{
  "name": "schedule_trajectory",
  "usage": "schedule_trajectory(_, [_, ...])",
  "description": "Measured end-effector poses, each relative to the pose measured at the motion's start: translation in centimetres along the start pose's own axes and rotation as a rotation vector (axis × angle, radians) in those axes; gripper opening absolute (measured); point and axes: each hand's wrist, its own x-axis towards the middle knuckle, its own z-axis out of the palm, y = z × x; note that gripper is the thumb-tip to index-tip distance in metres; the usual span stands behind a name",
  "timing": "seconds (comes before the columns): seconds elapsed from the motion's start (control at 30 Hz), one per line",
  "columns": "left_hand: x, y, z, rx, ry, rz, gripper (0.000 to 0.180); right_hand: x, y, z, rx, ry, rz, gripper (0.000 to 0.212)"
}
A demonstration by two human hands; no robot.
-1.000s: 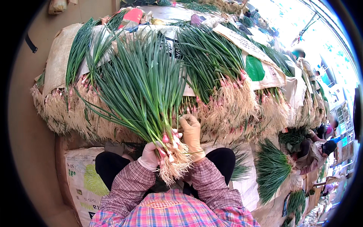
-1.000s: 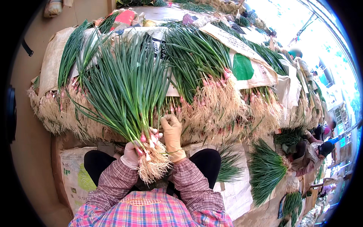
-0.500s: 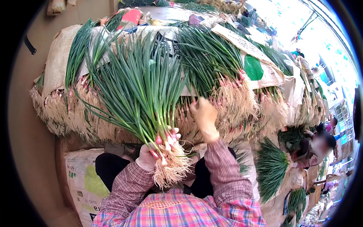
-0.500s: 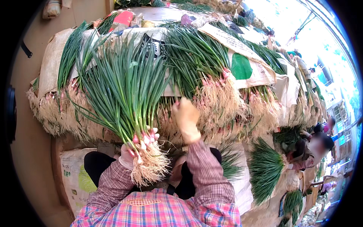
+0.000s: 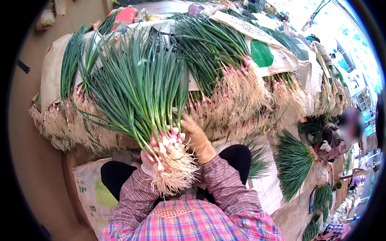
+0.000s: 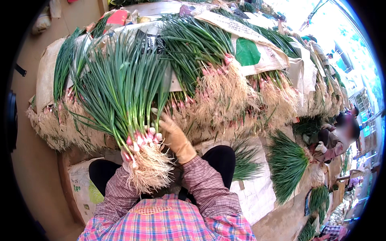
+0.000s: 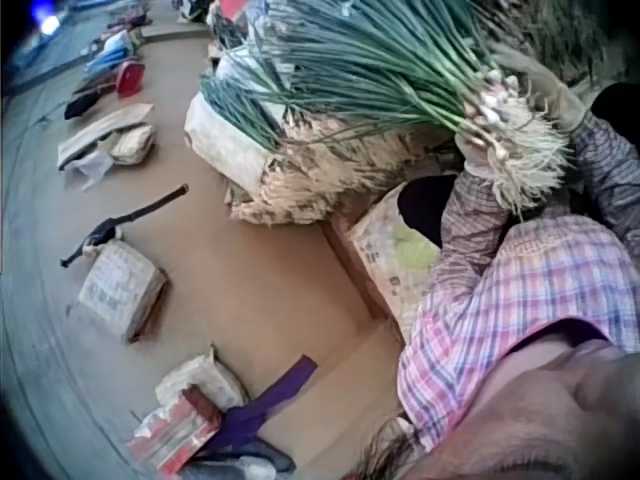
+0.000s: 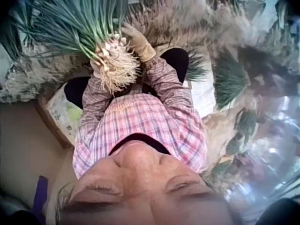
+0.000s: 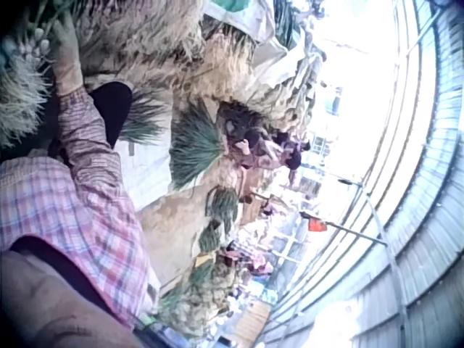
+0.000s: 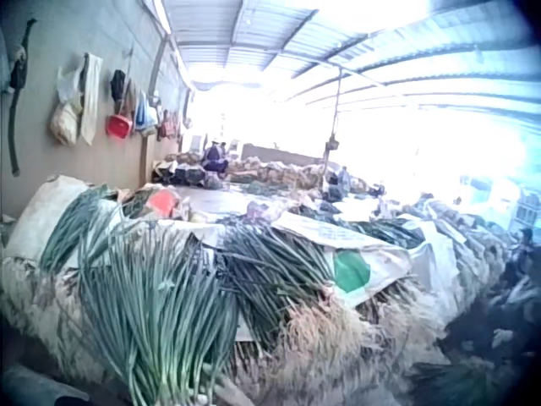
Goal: The person sorts through large bundles of spring onions while seated on the floor, pulling individual stalks to organize or clean them before moving them to different piles.
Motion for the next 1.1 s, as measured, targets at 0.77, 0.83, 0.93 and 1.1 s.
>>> schedule_trajectory(0.77, [-1.8,2.0,0.9,-0.008,0.180,-0.277,0.062,-4.1,1.8,-3.3,-0.969,0.205,0.205,0.034])
schedule_trajectory(0.83, [-1.5,1.4,1.8,0.033,0.117,-0.243,0.071,-4.1,0.9,-3.3,-0.721,0.211,0.042,0.035])
schedule_trajectory(0.93, [-1.4,2.2,3.6,0.041,0.267,-0.219,0.068,-4.1,0.8,-1.2,-0.378,0.008,0.075,0.034])
schedule_trajectory(1.1, [-2.7,2.5,2.4,0.032,0.273,-0.310,0.068,1.6,-4.4,1.5,-1.034,0.295,-0.871,0.028])
